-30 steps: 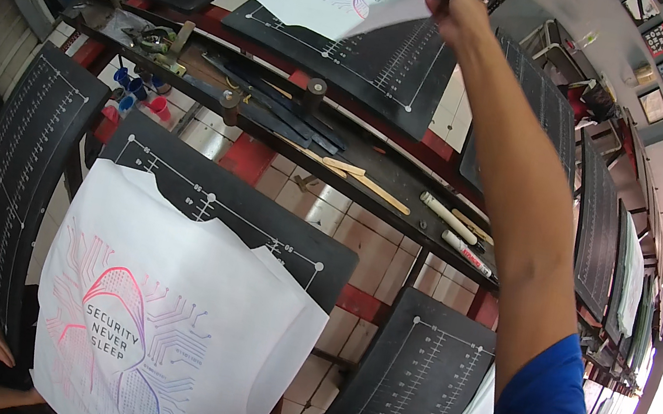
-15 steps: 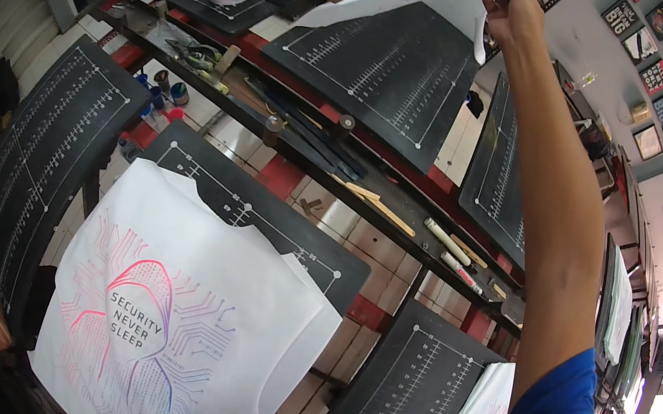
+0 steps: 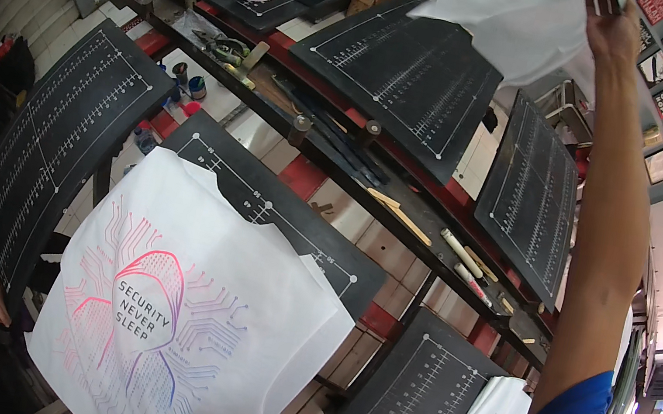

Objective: The person repeatedly picks up white t-shirts with a printed design from a table, folds them by hand, and stacks them. The person also handles a black t-shirt with a similar design, folding it and placing it on the stack.

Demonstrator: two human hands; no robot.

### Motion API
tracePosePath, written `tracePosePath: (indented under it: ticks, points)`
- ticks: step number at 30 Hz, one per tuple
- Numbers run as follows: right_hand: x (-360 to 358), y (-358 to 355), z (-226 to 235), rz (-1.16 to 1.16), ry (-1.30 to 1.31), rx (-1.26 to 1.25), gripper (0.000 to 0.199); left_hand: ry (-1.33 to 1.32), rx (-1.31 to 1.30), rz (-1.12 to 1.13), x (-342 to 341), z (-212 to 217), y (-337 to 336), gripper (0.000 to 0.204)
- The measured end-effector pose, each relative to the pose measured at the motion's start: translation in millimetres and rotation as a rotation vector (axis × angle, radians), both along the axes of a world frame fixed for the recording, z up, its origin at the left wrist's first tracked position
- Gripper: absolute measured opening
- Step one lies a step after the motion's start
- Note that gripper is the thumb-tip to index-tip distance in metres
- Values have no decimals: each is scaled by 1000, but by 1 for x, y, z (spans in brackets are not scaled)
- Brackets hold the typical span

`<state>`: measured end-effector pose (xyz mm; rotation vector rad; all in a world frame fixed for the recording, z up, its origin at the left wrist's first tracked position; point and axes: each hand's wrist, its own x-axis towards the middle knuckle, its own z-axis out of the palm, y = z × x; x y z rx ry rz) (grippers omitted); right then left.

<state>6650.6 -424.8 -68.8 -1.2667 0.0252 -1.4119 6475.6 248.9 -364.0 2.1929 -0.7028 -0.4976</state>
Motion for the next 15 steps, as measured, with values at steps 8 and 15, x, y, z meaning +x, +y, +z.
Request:
tracePosePath:
  ticks: [8,15]
  points:
    - [-126,134,148,-119,38,-229,20,3,-12,-10,-22,15,11,38]
    - [-219,314,279,-122,186,-482,27,100,-584,-292,-32,106,-37,51]
